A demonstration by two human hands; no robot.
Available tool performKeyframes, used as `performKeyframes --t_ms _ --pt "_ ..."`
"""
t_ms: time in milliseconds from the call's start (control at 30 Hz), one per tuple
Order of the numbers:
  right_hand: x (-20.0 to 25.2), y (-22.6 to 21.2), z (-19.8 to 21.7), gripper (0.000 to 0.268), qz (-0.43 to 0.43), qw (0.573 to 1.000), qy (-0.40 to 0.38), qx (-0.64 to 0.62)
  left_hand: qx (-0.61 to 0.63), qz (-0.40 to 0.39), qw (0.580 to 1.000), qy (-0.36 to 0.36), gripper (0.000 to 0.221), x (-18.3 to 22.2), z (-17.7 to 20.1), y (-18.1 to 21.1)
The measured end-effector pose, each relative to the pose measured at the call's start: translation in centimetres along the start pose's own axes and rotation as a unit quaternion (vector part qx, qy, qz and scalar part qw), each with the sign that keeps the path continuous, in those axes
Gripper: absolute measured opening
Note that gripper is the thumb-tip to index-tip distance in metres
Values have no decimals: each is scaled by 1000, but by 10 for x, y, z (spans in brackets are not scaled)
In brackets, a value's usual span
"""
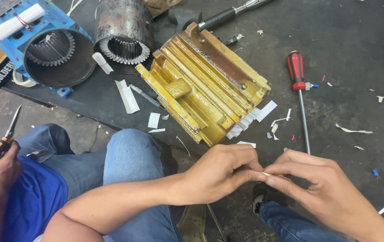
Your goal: Folding thin white insulation strips lengthwise and preparing them for insertion into a motor stator.
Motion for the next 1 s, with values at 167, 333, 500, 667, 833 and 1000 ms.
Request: performKeyframes --t_ms 167,333,500,667,833,1000 --pt "5 11 2 19 -47 998 12 32 -56 -27 998 13 16 0 0 4" --pt "9 7 -7 11 25 996 53 69 -67 3 998 6 11 1 -2 3" --pt "12 10 -12 11 37 991 54 119 -61 22 997 -31 18 0 -6 -8" --pt "14 8 -17 12 59 987 73 133 -71 -23 997 17 7 4 -6 -5" --pt "13 10 -2 20 21 992 58 113 -100 -19 994 29 8 3 0 -5" --pt "19 14 2 22 -17 988 77 132 -88 3 996 24 15 3 -2 -3"
Point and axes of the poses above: each hand's wrist, its own x-axis away from the middle knuckle, its own z-axis out of the back of the hand, y = z × x, the point moved 4 cm from there along -x, towards the middle knuckle, and after that the axes turned 3 degrees about y, right-handed, at the moved point
